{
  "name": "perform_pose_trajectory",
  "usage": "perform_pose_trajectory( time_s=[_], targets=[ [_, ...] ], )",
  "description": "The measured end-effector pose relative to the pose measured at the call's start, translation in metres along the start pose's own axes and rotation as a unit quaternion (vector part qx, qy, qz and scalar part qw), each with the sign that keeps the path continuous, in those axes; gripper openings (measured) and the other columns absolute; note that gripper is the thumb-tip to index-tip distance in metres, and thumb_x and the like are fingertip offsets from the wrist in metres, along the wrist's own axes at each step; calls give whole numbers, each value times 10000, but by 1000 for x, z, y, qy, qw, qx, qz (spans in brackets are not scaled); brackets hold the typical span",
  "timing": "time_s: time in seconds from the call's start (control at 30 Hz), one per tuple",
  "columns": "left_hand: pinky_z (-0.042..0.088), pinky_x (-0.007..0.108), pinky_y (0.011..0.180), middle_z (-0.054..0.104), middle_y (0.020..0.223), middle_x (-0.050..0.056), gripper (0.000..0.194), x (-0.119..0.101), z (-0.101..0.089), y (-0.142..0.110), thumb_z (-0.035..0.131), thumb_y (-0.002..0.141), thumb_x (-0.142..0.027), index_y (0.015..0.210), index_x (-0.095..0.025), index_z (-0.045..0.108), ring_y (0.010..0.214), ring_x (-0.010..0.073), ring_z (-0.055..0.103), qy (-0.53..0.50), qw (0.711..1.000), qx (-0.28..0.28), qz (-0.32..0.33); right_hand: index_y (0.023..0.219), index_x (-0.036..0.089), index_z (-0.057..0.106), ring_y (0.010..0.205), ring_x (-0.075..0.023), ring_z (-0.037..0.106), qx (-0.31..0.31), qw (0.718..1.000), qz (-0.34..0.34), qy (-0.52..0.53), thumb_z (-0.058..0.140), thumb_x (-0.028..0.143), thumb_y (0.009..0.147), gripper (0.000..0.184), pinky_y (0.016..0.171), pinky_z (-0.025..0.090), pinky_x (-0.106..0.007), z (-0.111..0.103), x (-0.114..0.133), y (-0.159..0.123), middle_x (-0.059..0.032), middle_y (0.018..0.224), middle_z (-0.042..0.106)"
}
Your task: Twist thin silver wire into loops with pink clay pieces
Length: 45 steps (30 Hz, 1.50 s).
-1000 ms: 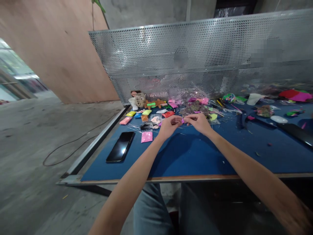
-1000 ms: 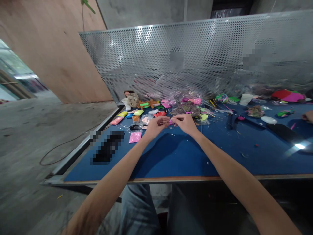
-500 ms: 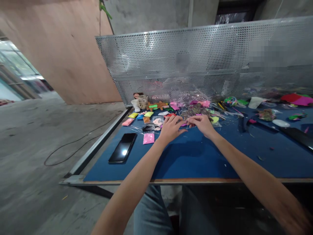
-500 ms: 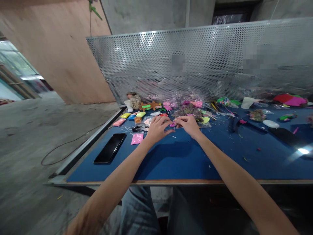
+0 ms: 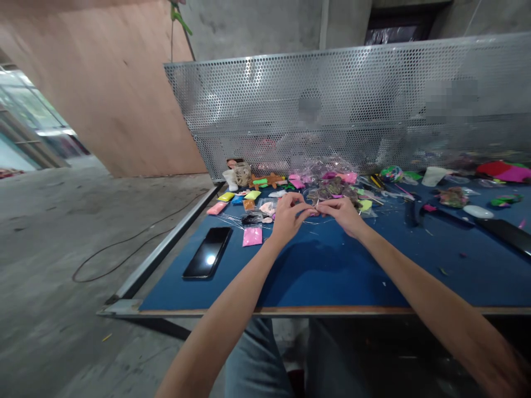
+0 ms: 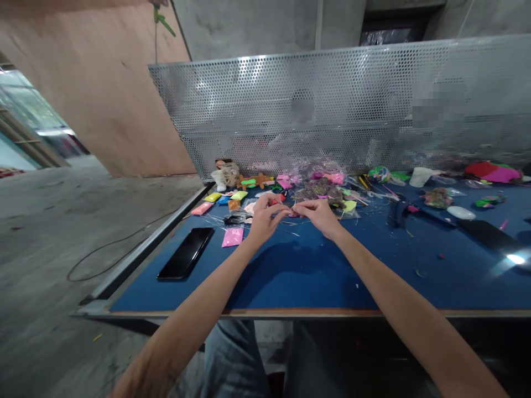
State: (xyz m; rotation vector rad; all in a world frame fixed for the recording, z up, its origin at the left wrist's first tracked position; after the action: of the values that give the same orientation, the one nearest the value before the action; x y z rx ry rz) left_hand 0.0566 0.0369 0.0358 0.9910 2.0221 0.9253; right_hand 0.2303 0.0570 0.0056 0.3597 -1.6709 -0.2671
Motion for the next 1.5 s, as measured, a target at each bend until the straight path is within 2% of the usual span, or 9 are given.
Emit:
perform_pose_trajectory(
  time_s=[0.1, 0.17, 0.27, 0.4, 0.7, 1.0, 1.33, 1.4, 1.5],
  targets=[
    [471, 335, 870, 581, 1027, 63, 292, 14, -3, 0, 742, 848, -459, 972, -206, 666, 956, 186, 567, -88, 990, -69, -85, 840, 220, 823, 770, -215, 696, 33, 999, -20, -23, 760, 408, 787, 205, 744, 535, -342, 6, 6, -3, -49, 793, 786],
    [496, 298, 770, 596, 978, 43, 428, 26, 1, -1, 792, 794, -473, 1059, -199, 598, 813, 144, 574, -194, 965, -87, -153, 855, 232, 825, 826, -233, 715, 54, 996, -45, -46, 738, 412, 817, 204, 802, 542, -361, 9, 12, -5, -47, 828, 793],
    [503, 256, 667, 632, 862, 14, 450, 33, 21, -2, 773, 806, -476, 1093, -178, 596, 673, 107, 580, -345, 911, -22, -223, 878, 246, 826, 840, -249, 724, 77, 990, -78, -91, 716, 421, 846, 210, 796, 541, -370, 12, 16, -8, -46, 885, 800],
    [503, 234, 607, 631, 694, 4, 337, 32, 32, -6, 730, 838, -471, 889, -144, 669, 603, 107, 595, -399, 875, 39, -271, 887, 251, 820, 808, -246, 710, 67, 986, -101, -117, 720, 429, 848, 208, 737, 527, -363, 11, 15, -9, -45, 891, 795],
    [552, 244, 632, 659, 717, 12, 348, 27, 27, -5, 761, 809, -465, 903, -138, 690, 622, 112, 631, -404, 868, 42, -286, 906, 219, 758, 663, -170, 635, 55, 996, -66, -38, 793, 434, 773, 255, 646, 521, -318, 12, 7, -5, -27, 808, 736],
    [519, 230, 607, 667, 683, 16, 350, 24, 23, -3, 768, 801, -465, 884, -132, 700, 590, 107, 616, -381, 883, 47, -269, 860, 207, 743, 692, -192, 671, 66, 991, -66, -100, 757, 414, 809, 213, 684, 528, -330, 9, 18, -6, -27, 770, 726],
    [501, 213, 529, 653, 691, -16, 422, 34, 33, -12, 825, 736, -414, 1034, -180, 638, 535, 92, 585, -451, 816, 28, -362, 862, 244, 736, 775, -206, 685, 7, 948, -207, -242, 653, 312, 910, 118, 716, 495, -317, 19, 39, -21, -21, 860, 761],
    [512, 219, 544, 631, 674, -18, 377, 32, 33, -11, 805, 757, -427, 993, -174, 657, 548, 96, 587, -446, 822, 30, -352, 866, 240, 732, 775, -207, 685, 3, 949, -205, -238, 651, 322, 909, 122, 728, 497, -320, 19, 38, -20, -22, 860, 759],
    [552, 257, 597, 650, 719, 13, 351, 29, 29, -9, 745, 817, -468, 971, -157, 699, 591, 117, 618, -394, 861, 45, -317, 858, 230, 722, 754, -208, 682, 10, 964, -164, -209, 662, 340, 893, 130, 721, 505, -322, 16, 29, -15, -23, 837, 754]
  ],
)
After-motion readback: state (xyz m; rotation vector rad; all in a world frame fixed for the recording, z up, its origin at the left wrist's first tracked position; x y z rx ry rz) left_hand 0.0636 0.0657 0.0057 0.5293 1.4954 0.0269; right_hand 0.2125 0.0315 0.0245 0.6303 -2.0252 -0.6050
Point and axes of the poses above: each hand's wrist, its own y-axis towards the middle knuckle, its own z-axis out of the palm, x = y × z, the point moved 7 cm from there along y, towards the middle knuckle
